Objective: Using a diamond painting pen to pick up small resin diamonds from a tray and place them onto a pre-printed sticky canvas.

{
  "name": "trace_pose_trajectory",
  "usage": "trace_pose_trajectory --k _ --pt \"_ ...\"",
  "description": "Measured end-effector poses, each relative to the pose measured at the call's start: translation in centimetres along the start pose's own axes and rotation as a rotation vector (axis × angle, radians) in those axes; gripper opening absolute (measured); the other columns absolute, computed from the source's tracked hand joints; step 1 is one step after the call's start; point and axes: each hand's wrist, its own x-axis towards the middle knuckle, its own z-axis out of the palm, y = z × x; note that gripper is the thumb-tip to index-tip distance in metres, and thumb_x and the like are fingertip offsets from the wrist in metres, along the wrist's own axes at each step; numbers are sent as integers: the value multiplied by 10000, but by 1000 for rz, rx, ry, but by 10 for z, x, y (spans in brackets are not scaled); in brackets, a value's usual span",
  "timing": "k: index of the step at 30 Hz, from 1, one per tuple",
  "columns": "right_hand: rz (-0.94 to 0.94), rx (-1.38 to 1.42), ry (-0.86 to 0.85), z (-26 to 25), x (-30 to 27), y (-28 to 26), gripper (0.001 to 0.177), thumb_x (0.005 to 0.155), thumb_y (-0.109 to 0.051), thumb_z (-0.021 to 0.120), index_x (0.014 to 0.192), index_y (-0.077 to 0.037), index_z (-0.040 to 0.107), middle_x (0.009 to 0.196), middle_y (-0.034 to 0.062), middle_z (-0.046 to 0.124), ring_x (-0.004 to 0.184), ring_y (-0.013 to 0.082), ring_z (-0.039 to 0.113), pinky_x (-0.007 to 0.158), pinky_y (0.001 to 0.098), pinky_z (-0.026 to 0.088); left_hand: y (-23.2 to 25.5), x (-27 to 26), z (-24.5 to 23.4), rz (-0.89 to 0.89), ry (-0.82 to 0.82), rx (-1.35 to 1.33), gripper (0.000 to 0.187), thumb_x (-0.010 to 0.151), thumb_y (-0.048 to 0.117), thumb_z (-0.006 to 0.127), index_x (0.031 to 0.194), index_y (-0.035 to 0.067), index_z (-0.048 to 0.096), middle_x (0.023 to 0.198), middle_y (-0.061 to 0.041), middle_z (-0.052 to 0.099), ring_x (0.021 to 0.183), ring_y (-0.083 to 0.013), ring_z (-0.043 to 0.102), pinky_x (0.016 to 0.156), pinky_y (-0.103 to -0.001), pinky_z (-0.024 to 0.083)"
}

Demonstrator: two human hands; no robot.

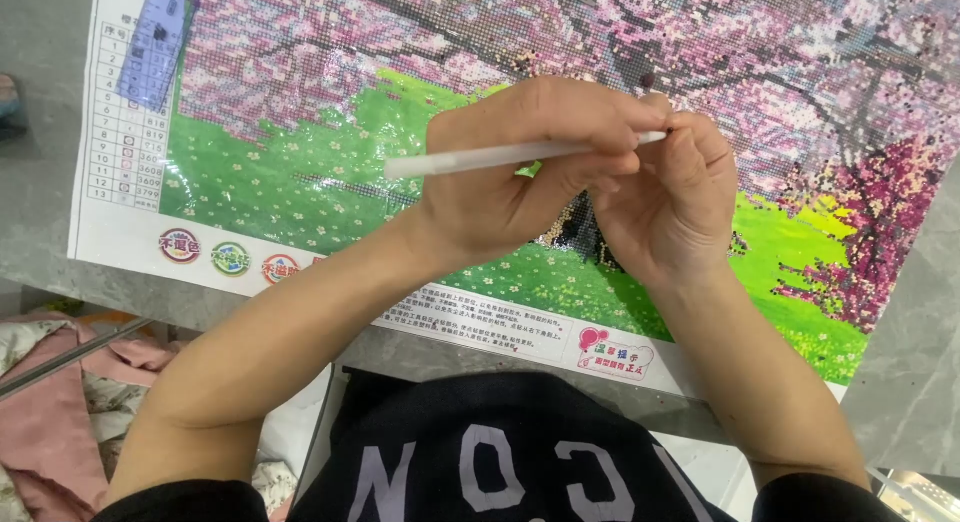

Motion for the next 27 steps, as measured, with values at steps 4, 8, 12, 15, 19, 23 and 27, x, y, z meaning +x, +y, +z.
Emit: trace_pose_trajectory --k 4,8,12,15,19,23,27 --pt "1 -11 22 0 -2 1 112 964 -189 724 1028 -98 734 912 62 661 766 177 585 598 269 486 -2 -2 -1 40 -7 33 138 1041 146 544 1057 48 640 1149 -80 670 1045 -253 740 925 -356 645" --pt "-25 -12 -30 2 0 1 103 984 -167 697 1043 -89 729 1042 29 633 829 148 564 654 240 490 -2 -4 0 16 -13 39 121 1031 111 569 1050 43 667 1152 -63 670 1081 -242 731 942 -343 646" --pt "-90 -107 -104 0 -2 1 135 1010 -176 666 1117 -128 734 1011 11 574 877 140 547 775 252 503 -2 -6 1 51 -11 74 111 1027 125 565 1060 71 657 1128 -81 681 1044 -237 746 922 -324 654" --pt "-187 -237 -88 3 1 0 137 969 -195 713 1071 -105 718 1012 33 597 799 130 551 747 241 485 -3 -5 -1 81 -23 103 91 1028 119 578 1062 85 655 1116 -68 687 1011 -232 760 884 -320 655" --pt "-252 -329 -76 2 3 0 168 977 -208 706 1090 -84 699 992 38 578 839 147 564 796 275 499 -2 -6 0 77 -11 149 93 1044 122 572 1065 133 661 1151 -45 687 1021 -219 776 876 -310 661" --pt "-291 -365 -86 3 3 -1 151 999 -211 671 1092 -93 679 979 40 571 846 123 558 760 223 486 -1 -5 2 83 4 151 45 986 137 636 1010 117 667 1085 -77 708 1021 -210 752 880 -294 648" --pt "-237 -372 -54 8 1 -2 164 999 -249 651 1020 -87 648 970 29 541 834 117 533 774 231 465 -3 -6 5 104 53 247 71 936 160 717 975 127 668 1040 -42 719 950 -187 771 804 -264 640"
